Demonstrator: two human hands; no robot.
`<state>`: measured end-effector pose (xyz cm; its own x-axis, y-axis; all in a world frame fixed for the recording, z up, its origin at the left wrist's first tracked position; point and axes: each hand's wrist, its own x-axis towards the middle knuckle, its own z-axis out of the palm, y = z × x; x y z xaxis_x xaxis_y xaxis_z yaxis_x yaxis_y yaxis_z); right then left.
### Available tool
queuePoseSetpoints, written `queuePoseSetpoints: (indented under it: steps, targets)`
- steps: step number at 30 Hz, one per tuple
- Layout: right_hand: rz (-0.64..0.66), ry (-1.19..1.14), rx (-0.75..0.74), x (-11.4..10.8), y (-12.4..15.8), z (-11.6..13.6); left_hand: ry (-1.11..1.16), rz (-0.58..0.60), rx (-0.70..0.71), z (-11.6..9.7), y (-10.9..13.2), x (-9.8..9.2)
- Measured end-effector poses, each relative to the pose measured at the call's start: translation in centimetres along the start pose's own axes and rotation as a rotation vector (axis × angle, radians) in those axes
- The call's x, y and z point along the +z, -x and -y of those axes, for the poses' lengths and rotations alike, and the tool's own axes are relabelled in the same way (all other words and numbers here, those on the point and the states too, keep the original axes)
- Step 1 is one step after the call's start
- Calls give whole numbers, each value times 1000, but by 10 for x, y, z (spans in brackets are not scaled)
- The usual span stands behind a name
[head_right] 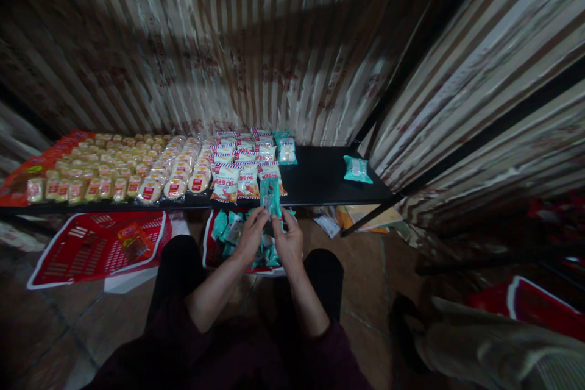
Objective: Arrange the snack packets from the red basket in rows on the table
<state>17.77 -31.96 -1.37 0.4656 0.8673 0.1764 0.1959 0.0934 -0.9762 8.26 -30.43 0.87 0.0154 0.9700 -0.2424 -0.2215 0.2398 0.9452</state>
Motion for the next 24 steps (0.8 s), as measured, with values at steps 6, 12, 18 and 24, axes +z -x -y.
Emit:
queuePoseSetpoints:
  steps: [6,12,18,24]
  targets:
    - [127,439,-346,7,9,-2,212,94,-56,-5,5,-1]
    - [139,559,-472,14,19,-1,326,48,-135,3,-4,-6]
    - [48,358,-344,2,9,-7,411,-9,-235,8,-17,-16]
    - [14,-150,190,-7,-11,-10,443,145,-303,9,-18,-22]
